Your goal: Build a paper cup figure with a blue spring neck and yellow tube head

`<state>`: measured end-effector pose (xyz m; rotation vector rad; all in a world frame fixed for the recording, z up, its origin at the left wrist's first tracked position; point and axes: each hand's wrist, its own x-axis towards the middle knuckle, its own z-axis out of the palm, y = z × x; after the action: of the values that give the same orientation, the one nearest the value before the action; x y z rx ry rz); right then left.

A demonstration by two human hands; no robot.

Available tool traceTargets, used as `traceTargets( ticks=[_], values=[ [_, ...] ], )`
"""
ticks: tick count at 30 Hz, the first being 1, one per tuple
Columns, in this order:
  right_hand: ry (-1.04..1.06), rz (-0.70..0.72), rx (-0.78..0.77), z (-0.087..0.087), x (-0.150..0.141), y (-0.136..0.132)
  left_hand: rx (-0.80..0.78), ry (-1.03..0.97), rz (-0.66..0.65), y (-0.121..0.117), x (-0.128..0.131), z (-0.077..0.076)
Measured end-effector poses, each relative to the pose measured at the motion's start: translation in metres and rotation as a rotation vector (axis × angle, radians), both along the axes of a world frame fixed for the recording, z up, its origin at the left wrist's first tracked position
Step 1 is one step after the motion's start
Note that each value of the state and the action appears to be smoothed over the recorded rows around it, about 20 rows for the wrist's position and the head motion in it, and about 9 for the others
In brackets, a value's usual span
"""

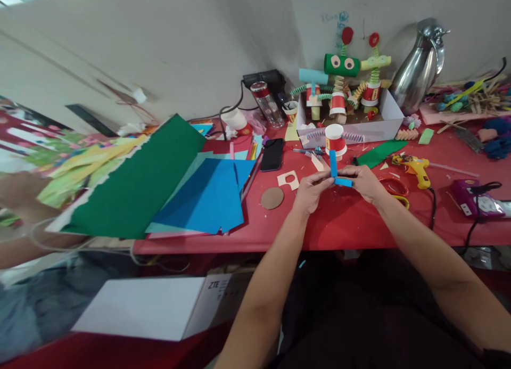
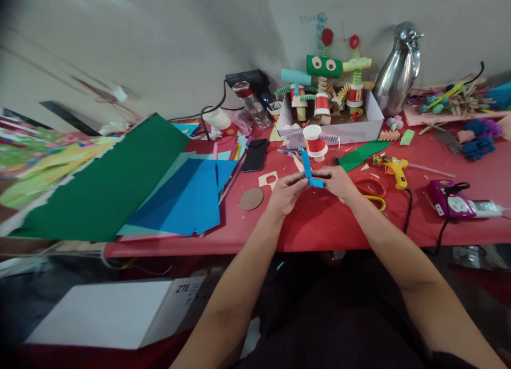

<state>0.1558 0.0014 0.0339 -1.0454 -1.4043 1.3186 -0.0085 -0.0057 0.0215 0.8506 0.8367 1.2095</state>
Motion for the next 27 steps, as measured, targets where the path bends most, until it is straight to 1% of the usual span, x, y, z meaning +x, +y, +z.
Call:
traceTargets(
  ticks=[3,6,9,12,14,18,22,25,27],
  values=[
    [0.031,0.010,-0.046,-0.001,0.002,0.001,0.060,0.016,-0.043,0.001,-0.003,0.000],
    [0.034,0.017,-0.027,-0.003,0.000,0.002,0.055,-0.017,-0.027,0.003,-0.003,-0.002],
    [0.058,0.015,0.020,-0.004,-0.004,0.000,0.014,-0.048,0.030,0.005,-0.002,-0.005],
    [0.088,0.031,0.002,-0.005,-0.009,-0.003,-0.003,-0.065,0.131,0.006,0.002,-0.008],
    [0.096,-0.003,-0.007,-0.006,-0.012,-0.005,0.012,-0.064,0.180,0.005,0.005,-0.010],
    [0.094,-0.153,0.005,-0.010,-0.018,-0.003,0.035,-0.064,0.217,0.003,0.010,-0.013],
    [0.082,-0.184,0.003,-0.014,-0.022,-0.002,0.020,-0.094,0.245,0.002,0.014,-0.014],
    [0.131,-0.211,0.007,-0.013,-0.024,-0.003,0.016,-0.125,0.223,0.001,0.015,-0.013],
    [0.149,-0.237,0.011,-0.009,-0.022,-0.004,0.007,-0.142,0.174,0.001,0.014,-0.011]
  ],
)
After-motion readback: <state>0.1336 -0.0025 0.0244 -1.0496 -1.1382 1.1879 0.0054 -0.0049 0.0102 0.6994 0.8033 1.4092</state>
